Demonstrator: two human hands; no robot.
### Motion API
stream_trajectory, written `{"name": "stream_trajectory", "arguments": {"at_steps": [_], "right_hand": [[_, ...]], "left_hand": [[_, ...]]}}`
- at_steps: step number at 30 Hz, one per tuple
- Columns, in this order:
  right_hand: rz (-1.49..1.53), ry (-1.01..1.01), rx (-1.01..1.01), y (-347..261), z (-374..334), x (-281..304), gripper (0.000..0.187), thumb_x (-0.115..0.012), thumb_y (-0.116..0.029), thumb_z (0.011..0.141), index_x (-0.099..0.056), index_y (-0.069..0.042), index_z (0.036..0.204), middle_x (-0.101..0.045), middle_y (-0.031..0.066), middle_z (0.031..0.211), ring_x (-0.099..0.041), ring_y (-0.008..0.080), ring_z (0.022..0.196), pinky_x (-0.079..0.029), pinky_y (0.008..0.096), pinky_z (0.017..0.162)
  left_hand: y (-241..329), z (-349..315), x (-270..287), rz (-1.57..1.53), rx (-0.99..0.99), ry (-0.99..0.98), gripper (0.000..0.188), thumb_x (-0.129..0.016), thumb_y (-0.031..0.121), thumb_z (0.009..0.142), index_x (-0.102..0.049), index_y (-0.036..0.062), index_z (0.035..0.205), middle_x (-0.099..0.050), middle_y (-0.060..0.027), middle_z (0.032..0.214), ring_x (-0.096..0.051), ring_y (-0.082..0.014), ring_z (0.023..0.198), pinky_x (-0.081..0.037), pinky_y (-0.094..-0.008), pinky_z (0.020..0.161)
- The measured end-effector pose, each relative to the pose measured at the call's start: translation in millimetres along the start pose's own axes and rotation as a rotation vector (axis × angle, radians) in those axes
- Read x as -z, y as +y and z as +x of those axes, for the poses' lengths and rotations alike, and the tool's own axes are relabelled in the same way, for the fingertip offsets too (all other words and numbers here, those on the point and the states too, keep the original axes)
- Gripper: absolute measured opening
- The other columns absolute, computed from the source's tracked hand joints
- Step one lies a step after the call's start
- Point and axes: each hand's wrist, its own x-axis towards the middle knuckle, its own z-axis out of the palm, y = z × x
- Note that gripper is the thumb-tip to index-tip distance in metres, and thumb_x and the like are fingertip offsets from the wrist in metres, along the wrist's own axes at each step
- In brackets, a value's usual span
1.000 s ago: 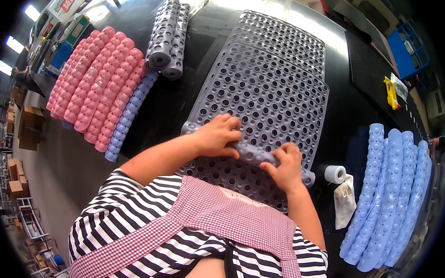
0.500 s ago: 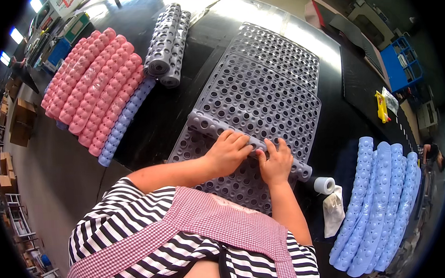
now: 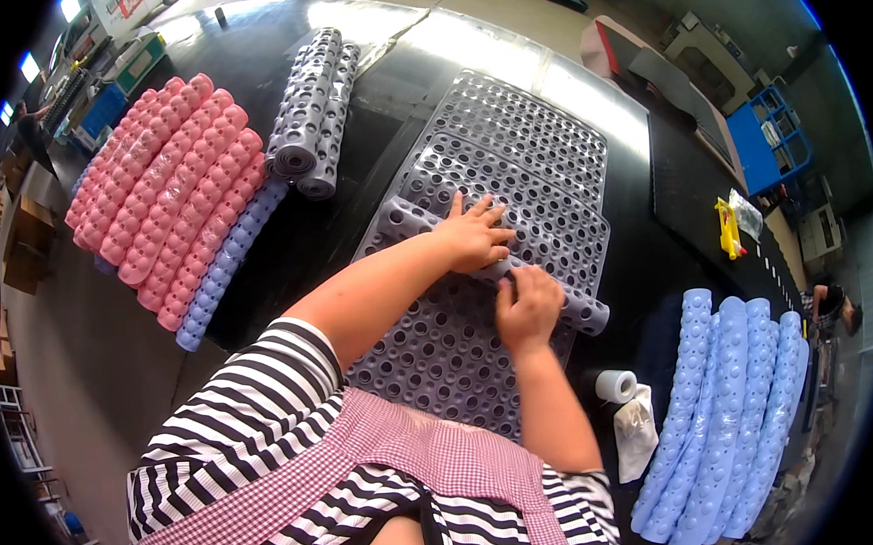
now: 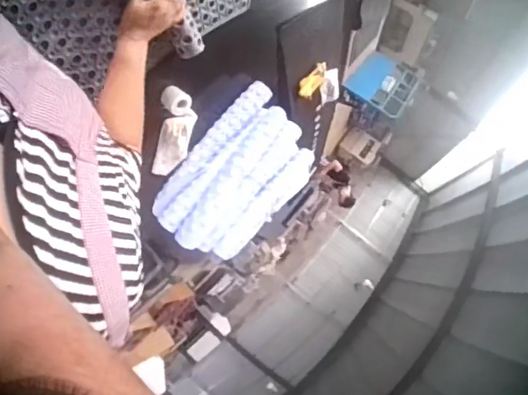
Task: The person rolls up gray, pink, and beige textured mats by hand, secures them with tape, and places them into a large cardboard bin.
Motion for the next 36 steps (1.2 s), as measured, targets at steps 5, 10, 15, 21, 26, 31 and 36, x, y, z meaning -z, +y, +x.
{"name": "stream_trajectory", "arguments": {"at_steps": [5, 10, 15, 21, 26, 31, 36], "right_hand": [[-0.173, -0.105, 0.019, 2, 3, -7, 0.076, -0.078, -0.045, 0.081, -0.05, -0.012, 0.144, -0.047, 0.0132, 0.15, -0.038, 0.0308, 0.144, -0.017, 0.0565, 0.122], [-0.196, -0.253, -0.12, 28, 50, 4, 0.086, -0.088, -0.049, 0.068, -0.056, -0.014, 0.139, -0.056, 0.0109, 0.138, -0.049, 0.0303, 0.133, -0.034, 0.0494, 0.112], [-0.193, -0.305, -0.125, 26, 74, -2, 0.075, -0.09, -0.046, 0.066, -0.062, -0.015, 0.127, -0.062, 0.0094, 0.119, -0.057, 0.0297, 0.119, -0.042, 0.0455, 0.101], [-0.128, -0.156, 0.072, -2, -1, 38, 0.067, -0.089, -0.031, 0.065, -0.062, -0.014, 0.124, -0.06, 0.0103, 0.108, -0.059, 0.03, 0.106, -0.043, 0.0444, 0.094], [0.008, -0.27, 0.034, -63, -110, 71, 0.072, -0.09, -0.027, 0.061, -0.064, -0.015, 0.127, -0.058, 0.0102, 0.103, -0.056, 0.0319, 0.101, -0.04, 0.0459, 0.095], [0.043, -0.501, -0.118, -55, -73, 72, 0.085, -0.093, -0.042, 0.06, -0.062, -0.015, 0.135, -0.055, 0.0126, 0.119, -0.053, 0.033, 0.116, -0.04, 0.0454, 0.101], [0.208, -0.537, -0.097, -16, -23, 58, 0.101, -0.091, -0.043, 0.063, -0.043, -0.011, 0.145, -0.046, 0.0189, 0.141, -0.04, 0.0378, 0.138, -0.031, 0.0464, 0.118]], "left_hand": [[-21, 29, 0, 0.017, -0.16, 0.376, 0.053, -0.057, 0.056, 0.095, -0.067, 0.0142, 0.126, -0.055, -0.0153, 0.14, -0.045, -0.0346, 0.138, -0.025, -0.0575, 0.118], [-5, 2, 3, 0.158, -0.093, 0.32, 0.061, -0.078, 0.053, 0.079, -0.066, 0.0171, 0.127, -0.066, -0.0089, 0.113, -0.06, -0.0298, 0.115, -0.037, -0.046, 0.103], [-26, 11, 28, 0.246, -0.045, 0.084, 0.079, -0.09, 0.035, 0.066, -0.057, 0.022, 0.136, -0.061, -0.0115, 0.116, -0.061, -0.0358, 0.111, -0.046, -0.0465, 0.093], [13, -80, 6, 0.241, -0.191, 0.274, 0.057, -0.083, 0.024, 0.069, -0.059, 0.0171, 0.121, -0.061, -0.0126, 0.105, -0.063, -0.0341, 0.097, -0.047, -0.0473, 0.081], [56, -191, -38, 0.19, -0.165, 0.181, 0.051, -0.079, 0.027, 0.076, -0.06, 0.0173, 0.122, -0.059, -0.0128, 0.105, -0.06, -0.0335, 0.092, -0.044, -0.0473, 0.081], [50, -164, -8, -0.012, -0.147, 0.035, 0.074, -0.087, 0.031, 0.07, -0.058, 0.0176, 0.136, -0.053, -0.0154, 0.131, -0.05, -0.035, 0.124, -0.04, -0.0498, 0.103], [42, -159, -18, -0.055, -0.35, 0.159, 0.075, -0.086, 0.027, 0.07, -0.057, 0.0161, 0.139, -0.048, -0.014, 0.142, -0.041, -0.0353, 0.137, -0.032, -0.0532, 0.114]]}}
